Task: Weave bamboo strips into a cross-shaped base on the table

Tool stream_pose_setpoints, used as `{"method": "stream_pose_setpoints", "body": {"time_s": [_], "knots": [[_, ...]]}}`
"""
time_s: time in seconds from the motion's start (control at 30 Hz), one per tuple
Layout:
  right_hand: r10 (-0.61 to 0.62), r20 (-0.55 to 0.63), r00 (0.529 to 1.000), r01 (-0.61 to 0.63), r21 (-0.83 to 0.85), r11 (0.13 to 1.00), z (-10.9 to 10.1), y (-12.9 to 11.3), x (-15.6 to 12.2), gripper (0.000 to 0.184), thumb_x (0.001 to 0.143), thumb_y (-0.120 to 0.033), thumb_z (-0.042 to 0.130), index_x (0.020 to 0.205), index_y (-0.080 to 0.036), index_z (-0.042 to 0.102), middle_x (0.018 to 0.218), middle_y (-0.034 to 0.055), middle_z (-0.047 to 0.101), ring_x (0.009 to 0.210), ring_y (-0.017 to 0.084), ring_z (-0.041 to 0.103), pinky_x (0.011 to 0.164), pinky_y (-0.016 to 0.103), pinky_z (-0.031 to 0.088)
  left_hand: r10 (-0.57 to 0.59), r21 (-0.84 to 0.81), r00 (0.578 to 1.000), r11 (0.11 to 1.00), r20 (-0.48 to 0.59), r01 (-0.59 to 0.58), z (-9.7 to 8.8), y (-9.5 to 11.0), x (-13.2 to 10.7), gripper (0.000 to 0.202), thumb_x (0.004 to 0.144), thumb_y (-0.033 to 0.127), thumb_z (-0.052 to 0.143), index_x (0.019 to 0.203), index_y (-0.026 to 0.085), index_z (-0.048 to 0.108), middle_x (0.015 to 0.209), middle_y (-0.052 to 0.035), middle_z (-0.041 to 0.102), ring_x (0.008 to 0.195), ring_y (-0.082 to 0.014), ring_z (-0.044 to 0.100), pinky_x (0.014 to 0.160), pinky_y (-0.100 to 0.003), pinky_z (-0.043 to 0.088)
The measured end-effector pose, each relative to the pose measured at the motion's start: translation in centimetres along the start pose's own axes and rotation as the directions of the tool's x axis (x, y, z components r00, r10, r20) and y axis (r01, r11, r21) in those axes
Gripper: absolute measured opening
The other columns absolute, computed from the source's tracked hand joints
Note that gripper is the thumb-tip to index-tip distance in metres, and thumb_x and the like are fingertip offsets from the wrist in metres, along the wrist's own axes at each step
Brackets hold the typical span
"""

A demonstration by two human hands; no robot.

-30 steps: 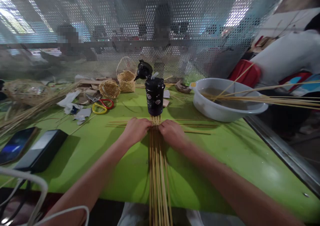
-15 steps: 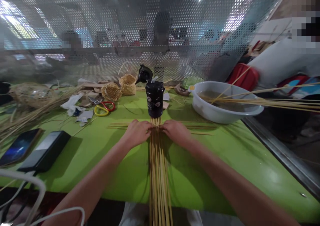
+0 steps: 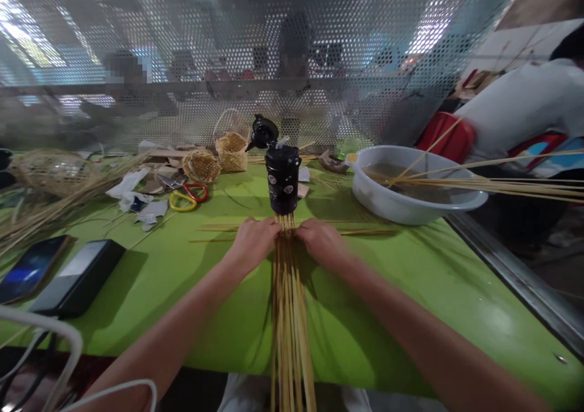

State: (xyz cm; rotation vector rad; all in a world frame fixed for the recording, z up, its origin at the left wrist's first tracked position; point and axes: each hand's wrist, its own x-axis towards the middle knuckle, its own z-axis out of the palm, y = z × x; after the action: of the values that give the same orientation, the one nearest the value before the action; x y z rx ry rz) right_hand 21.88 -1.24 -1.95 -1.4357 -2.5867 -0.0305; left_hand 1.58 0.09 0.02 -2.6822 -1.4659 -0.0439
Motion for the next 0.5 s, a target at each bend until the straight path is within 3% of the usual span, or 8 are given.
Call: {"method": "stream_pose_setpoints", "body": {"time_s": [0.13, 0.23, 0.5], "knots": [[0.033, 0.048, 0.998, -0.033, 0.008, 0.999, -0.6, 0.0, 0.3, 0.023, 0.103, -0.013, 0.056, 0.1, -0.016, 0.078, 0.095, 0.0101, 0.076, 0.096, 0.021, 0.068, 0.082, 0.028, 0.047, -0.019, -0.036, 1.0, 0.999, -0.006, 0.019, 0.1, -0.2, -0.2, 0.019, 0.1, 0.025, 0.057, 0.103, 0.024, 0.075, 0.104, -0.007, 0.078, 0.089, -0.0262, 0.075, 0.079, -0.037, 0.051], [0.047, 0.075, 0.996, -0.048, 0.012, 0.999, -1.2, 0.1, 0.6, 0.021, 0.104, -0.016, 0.057, 0.1, -0.017, 0.078, 0.097, 0.0094, 0.076, 0.095, 0.022, 0.068, 0.078, 0.027, 0.046, -0.03, -0.025, 0.999, 0.999, 0.019, 0.03, -0.2, 0.1, -0.1, 0.019, 0.098, 0.021, 0.057, 0.102, 0.024, 0.076, 0.103, -0.0075, 0.078, 0.09, -0.0264, 0.075, 0.08, -0.037, 0.052], [0.009, 0.038, 0.999, -0.01, 0.036, 0.999, -1.0, 0.2, 0.8, 0.023, 0.102, -0.008, 0.054, 0.102, -0.016, 0.075, 0.098, 0.0089, 0.075, 0.1, 0.023, 0.068, 0.08, 0.028, 0.046, 0.045, -0.004, 0.999, 0.999, 0.005, -0.045, -0.3, -0.3, 0.4, 0.024, 0.097, 0.012, 0.055, 0.107, 0.022, 0.075, 0.104, -0.0079, 0.077, 0.093, -0.0246, 0.074, 0.077, -0.033, 0.052]]}}
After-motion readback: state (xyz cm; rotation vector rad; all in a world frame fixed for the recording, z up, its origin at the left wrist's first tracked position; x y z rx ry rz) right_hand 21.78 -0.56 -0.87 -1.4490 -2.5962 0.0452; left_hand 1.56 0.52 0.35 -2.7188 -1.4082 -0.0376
